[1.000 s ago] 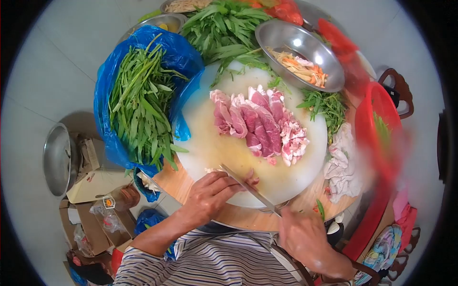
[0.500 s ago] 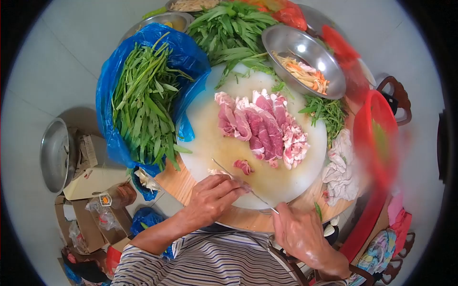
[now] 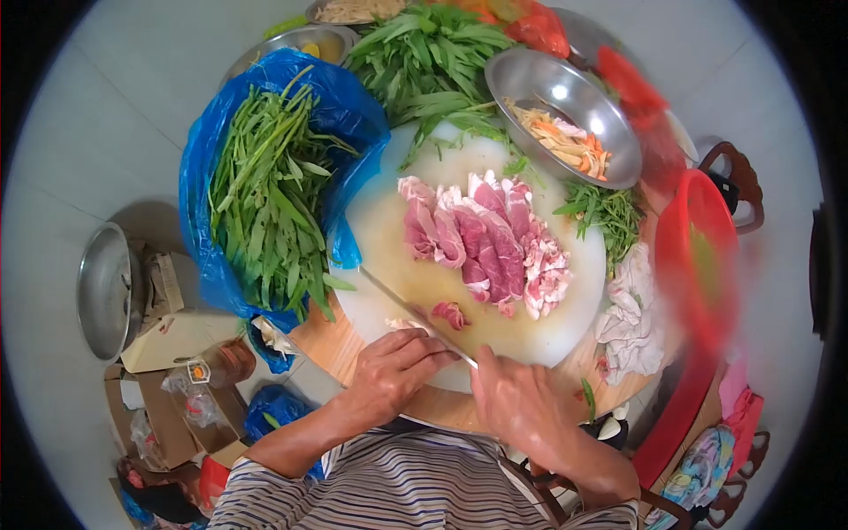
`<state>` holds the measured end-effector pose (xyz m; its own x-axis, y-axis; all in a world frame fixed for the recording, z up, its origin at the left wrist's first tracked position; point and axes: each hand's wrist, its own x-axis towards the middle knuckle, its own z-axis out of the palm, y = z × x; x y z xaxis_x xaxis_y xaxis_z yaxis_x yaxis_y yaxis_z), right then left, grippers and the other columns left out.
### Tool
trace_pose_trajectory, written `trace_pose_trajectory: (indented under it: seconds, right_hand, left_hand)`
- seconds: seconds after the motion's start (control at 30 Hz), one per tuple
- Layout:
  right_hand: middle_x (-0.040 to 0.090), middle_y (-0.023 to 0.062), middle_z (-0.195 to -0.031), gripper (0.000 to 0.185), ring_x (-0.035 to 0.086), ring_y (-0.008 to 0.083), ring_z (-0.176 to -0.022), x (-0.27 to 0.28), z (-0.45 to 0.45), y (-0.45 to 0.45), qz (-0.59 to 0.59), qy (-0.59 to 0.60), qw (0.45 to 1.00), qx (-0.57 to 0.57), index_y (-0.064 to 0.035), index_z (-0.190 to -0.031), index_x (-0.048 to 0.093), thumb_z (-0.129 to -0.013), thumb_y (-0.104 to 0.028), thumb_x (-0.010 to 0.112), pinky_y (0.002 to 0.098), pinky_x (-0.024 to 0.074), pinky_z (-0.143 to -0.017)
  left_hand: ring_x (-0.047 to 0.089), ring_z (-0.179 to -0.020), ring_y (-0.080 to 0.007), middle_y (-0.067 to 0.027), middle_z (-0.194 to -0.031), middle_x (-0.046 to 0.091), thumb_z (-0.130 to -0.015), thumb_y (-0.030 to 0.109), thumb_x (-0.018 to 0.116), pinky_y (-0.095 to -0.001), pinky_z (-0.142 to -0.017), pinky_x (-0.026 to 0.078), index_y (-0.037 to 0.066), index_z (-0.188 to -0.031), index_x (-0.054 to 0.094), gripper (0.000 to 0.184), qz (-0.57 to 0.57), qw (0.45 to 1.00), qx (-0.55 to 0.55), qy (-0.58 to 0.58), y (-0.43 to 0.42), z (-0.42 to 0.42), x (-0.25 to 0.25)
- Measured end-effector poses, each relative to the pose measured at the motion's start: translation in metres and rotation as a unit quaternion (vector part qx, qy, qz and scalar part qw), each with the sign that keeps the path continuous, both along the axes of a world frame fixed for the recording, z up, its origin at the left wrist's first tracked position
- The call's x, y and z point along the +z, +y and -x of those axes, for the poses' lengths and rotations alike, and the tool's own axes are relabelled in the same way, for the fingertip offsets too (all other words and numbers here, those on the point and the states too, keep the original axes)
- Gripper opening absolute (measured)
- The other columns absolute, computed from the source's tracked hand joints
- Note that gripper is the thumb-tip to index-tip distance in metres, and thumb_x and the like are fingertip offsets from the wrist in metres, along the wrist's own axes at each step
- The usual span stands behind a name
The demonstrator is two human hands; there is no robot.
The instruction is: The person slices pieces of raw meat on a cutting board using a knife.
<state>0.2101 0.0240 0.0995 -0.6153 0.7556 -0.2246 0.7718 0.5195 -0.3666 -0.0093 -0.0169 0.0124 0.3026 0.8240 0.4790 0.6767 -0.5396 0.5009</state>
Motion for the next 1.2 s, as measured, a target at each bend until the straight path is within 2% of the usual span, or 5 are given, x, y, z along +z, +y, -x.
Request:
trace_pose_trajectory:
  seconds: [0.2, 0.27, 0.6, 0.97, 1.2]
  right_hand:
    - [0.070, 0.0208, -0.071, 0.017, 0.070, 0.0435, -0.058, 0.020, -0.009, -0.003, -0.016, 0.086, 0.995, -0.042, 0.0017, -0.099, 0.061, -0.106, -0.014, 0.061, 0.0533, 0.0563, -0.053]
    - [0.070, 0.0201, -0.072, 0.015, 0.069, 0.0424, -0.062, 0.040, -0.016, -0.016, 0.026, -0.006, 0.999, -0.045, 0.0012, -0.100, 0.062, -0.105, -0.013, 0.065, 0.0514, 0.0544, -0.059]
    - [0.067, 0.0217, -0.068, 0.017, 0.069, 0.0427, -0.059, 0.035, -0.033, -0.033, 0.053, -0.078, 0.995, -0.026, 0.0048, -0.100, 0.061, -0.103, -0.011, 0.065, 0.0539, 0.0545, -0.060]
    - [0.069, 0.0211, -0.065, 0.020, 0.069, 0.0444, -0.056, 0.021, -0.007, -0.004, -0.010, 0.072, 0.997, -0.024, 0.0031, -0.097, 0.060, -0.106, -0.014, 0.061, 0.0509, 0.0566, -0.052]
    - [0.068, 0.0196, -0.068, 0.017, 0.070, 0.0406, -0.058, 0.038, -0.038, -0.036, 0.029, -0.024, 0.999, -0.025, 0.0033, -0.109, 0.062, -0.104, -0.013, 0.064, 0.0507, 0.0539, -0.054]
  left_hand:
    - [0.073, -0.109, -0.0238, -0.0037, -0.117, 0.076, -0.080, 0.012, 0.069, -0.0380, -0.097, 0.062, 0.009, -0.124, 0.079, 0.045, -0.006, 1.000, 0.005, -0.007, 0.001, -0.001, -0.001]
    - [0.073, -0.109, -0.0234, -0.0034, -0.116, 0.076, -0.080, 0.011, 0.069, -0.0377, -0.096, 0.062, 0.010, -0.124, 0.079, 0.045, -0.007, 1.000, 0.004, -0.009, 0.001, 0.000, 0.000]
    - [0.074, -0.107, -0.0237, -0.0037, -0.115, 0.077, -0.076, 0.010, 0.070, -0.0365, -0.093, 0.062, 0.008, -0.117, 0.080, 0.043, 0.004, 1.000, 0.003, 0.000, 0.003, 0.001, 0.002]
    - [0.075, -0.102, -0.0246, -0.0043, -0.115, 0.077, -0.078, 0.009, 0.072, -0.0364, -0.092, 0.062, 0.008, -0.118, 0.079, 0.041, -0.011, 1.000, -0.007, -0.028, 0.005, 0.002, 0.004]
    - [0.074, -0.100, -0.0248, -0.0058, -0.113, 0.077, -0.076, 0.008, 0.072, -0.0368, -0.089, 0.063, 0.006, -0.116, 0.079, 0.040, -0.012, 1.000, -0.001, -0.010, 0.003, 0.001, 0.004]
